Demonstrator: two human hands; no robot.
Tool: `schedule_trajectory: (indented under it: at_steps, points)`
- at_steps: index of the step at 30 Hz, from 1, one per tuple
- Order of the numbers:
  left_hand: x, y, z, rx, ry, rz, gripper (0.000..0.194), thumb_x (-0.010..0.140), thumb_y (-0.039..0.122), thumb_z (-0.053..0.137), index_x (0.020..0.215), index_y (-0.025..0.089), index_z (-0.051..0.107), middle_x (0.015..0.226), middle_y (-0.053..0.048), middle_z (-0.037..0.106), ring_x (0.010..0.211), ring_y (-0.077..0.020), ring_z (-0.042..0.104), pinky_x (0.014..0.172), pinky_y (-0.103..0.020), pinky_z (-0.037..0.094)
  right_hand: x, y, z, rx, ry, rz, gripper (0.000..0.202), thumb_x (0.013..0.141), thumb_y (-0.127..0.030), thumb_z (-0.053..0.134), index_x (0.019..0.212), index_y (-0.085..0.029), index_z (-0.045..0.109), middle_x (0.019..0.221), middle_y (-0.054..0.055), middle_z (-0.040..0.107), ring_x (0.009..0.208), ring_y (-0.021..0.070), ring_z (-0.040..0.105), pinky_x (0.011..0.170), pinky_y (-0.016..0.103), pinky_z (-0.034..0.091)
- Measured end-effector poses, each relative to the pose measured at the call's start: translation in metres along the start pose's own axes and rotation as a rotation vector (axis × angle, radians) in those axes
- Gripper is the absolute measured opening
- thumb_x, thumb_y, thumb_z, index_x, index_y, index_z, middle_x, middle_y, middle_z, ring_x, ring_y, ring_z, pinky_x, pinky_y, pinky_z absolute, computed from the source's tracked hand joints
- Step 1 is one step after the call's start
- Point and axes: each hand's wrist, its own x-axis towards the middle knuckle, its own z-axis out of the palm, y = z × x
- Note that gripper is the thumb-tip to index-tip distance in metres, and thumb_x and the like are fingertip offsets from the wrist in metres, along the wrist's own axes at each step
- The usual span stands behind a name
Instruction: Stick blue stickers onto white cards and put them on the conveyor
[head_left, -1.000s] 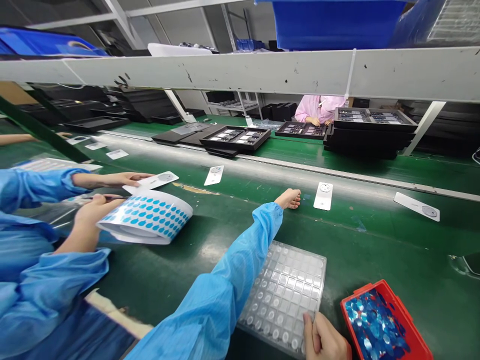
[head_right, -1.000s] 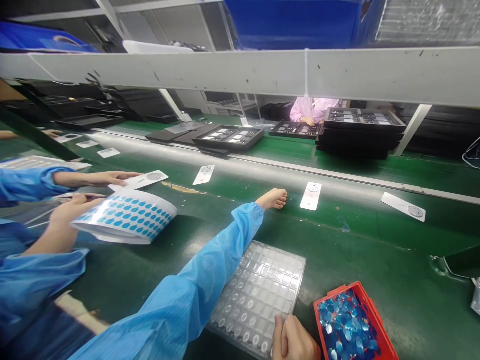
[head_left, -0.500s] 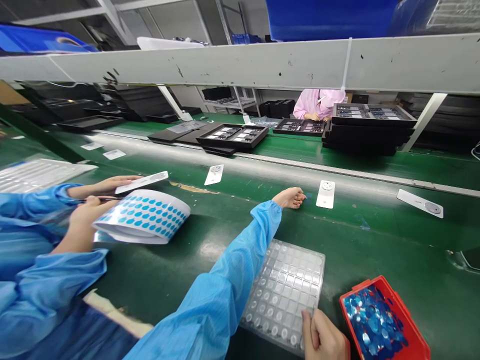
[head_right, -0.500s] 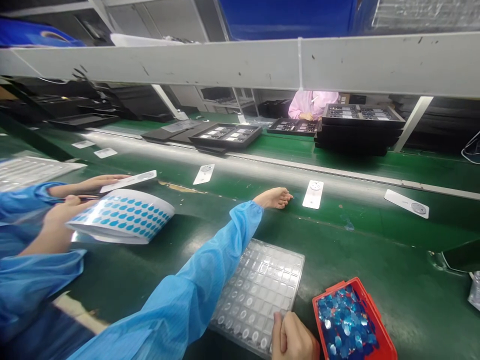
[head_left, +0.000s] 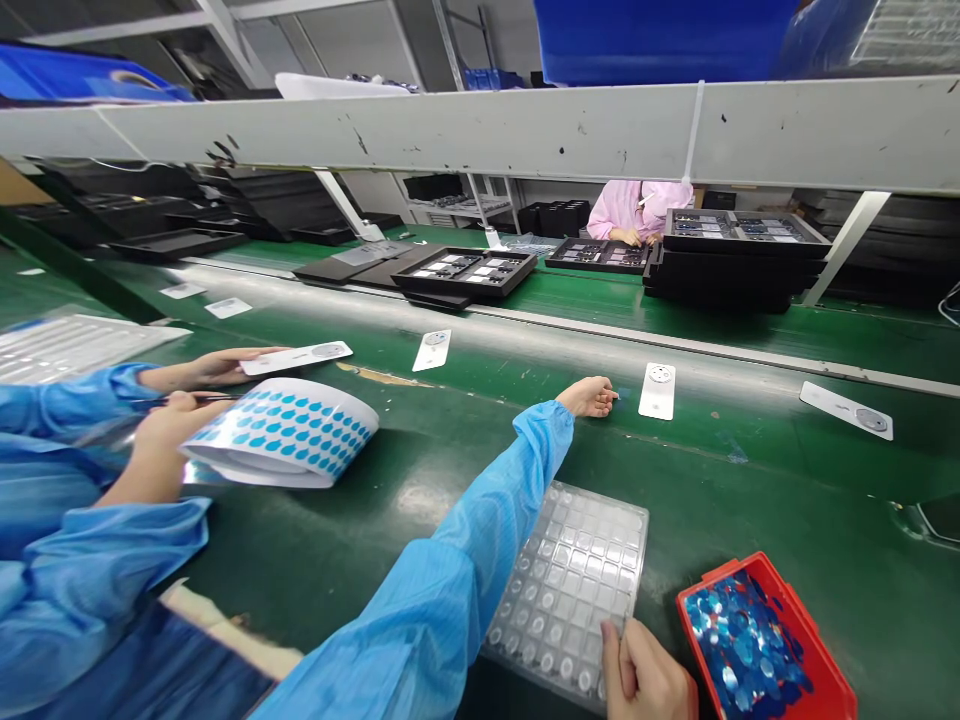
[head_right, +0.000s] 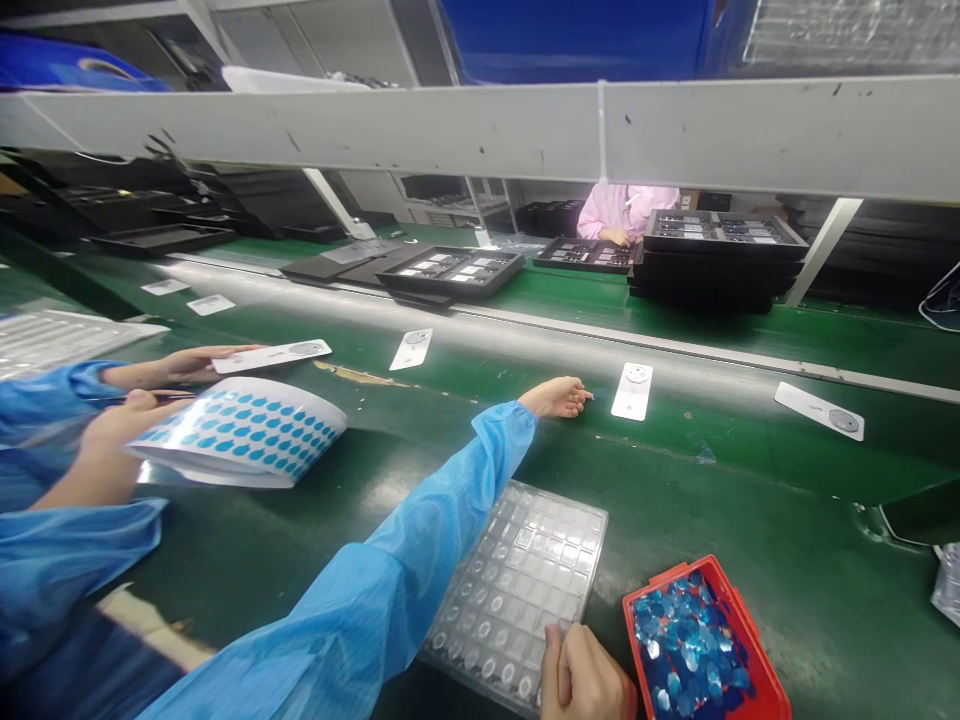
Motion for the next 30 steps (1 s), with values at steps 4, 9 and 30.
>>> schedule_trajectory:
  at_steps: [4, 9, 30]
  points:
    - [-0.002, -0.001, 0.015, 0.073, 0.059, 0.052, 0.031, 0.105, 0.036, 0.071, 0.127, 0.014, 0.067, 0.118, -0.009, 0.071, 0.094, -0.0201, 0.072, 0.08, -0.036, 0.065, 0.0, 0.0, 0.001, -0.005, 0.004, 0.0, 0.055, 0.111, -0.031, 0.056, 0.061, -0.024, 0.035, 0.052, -0.008, 0.036, 0.039, 0.0076, 0.034, 0.045, 0.026, 0.028]
    - [-0.005, -0.002, 0.033, 0.172, 0.13, 0.118, 0.031, 0.104, 0.034, 0.073, 0.126, 0.014, 0.067, 0.118, -0.009, 0.071, 0.095, -0.0202, 0.072, 0.08, -0.036, 0.065, 0.0, 0.0, 0.0, -0.006, -0.006, -0.006, 0.053, 0.111, -0.028, 0.056, 0.061, -0.024, 0.037, 0.052, -0.008, 0.037, 0.039, 0.0075, 0.036, 0.045, 0.025, 0.028]
    - [-0.009, -0.006, 0.038, 0.598, 0.218, 0.372, 0.032, 0.105, 0.036, 0.071, 0.129, 0.016, 0.067, 0.125, -0.01, 0.07, 0.104, -0.0235, 0.072, 0.089, -0.043, 0.065, 0.009, -0.012, -0.022, 0.03, -0.069, -0.012, 0.05, 0.111, -0.025, 0.052, 0.061, -0.024, 0.046, 0.053, -0.006, 0.044, 0.04, 0.0085, 0.042, 0.045, 0.024, 0.034]
